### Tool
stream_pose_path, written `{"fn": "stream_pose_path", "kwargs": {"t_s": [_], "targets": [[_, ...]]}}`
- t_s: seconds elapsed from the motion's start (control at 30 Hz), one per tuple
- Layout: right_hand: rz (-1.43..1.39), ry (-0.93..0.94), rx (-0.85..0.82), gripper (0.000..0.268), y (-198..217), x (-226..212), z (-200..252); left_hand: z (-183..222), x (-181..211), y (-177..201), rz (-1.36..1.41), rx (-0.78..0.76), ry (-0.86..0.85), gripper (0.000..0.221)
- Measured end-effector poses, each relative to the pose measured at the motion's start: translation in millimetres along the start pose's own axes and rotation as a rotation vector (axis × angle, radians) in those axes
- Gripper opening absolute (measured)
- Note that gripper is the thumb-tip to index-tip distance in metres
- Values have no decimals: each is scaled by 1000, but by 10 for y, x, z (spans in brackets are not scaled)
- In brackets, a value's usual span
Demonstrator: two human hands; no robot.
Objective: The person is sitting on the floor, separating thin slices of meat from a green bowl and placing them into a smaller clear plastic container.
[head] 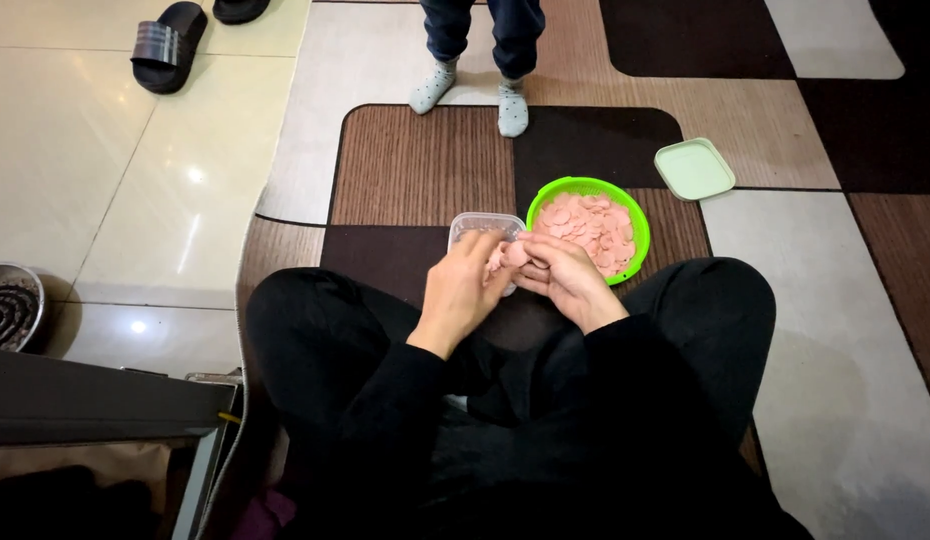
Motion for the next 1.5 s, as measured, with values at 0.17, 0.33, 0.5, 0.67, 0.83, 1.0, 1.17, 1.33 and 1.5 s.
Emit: {"fn": "stream_pose_path", "kwargs": {"t_s": [0.17,0.33,0.5,0.67,0.83,1.0,1.17,1.33,1.5], "targets": [[29,-37,-22,41,-39,4,-11,-10,27,-72,-172,-87,-136,50],[60,-53,-57,38,-58,40,-1,-2,97,-7,-186,-9,-124,19],[84,-40,-79,44,-46,59,-2,-10,41,68,20,88,3,9],[79,-29,-65,42,-70,-37,105,-41,5,197,106,178,135,4],[64,-43,-57,42,-62,-30,86,7,-145,127,122,148,247,23],[95,-31,-73,42,-99,-54,122,-10,-25,47,84,22,133,24],[82,-37,-78,46,-91,4,78,-1,-65,5,32,31,78,15],[44,-39,-62,47,-52,34,23,-3,-8,41,17,33,46,10],[56,-38,-54,46,-33,56,17,-17,-7,24,54,54,34,11]]}}
Point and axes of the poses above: each hand's wrist, its own z-axis away from the middle knuckle, its own y-axis out of the back of the hand, x = y × z, the point moved 6 cm from there along -z, towards the middle knuckle, and after that the axes turned 1 degree about z, right-handed, at the moved point
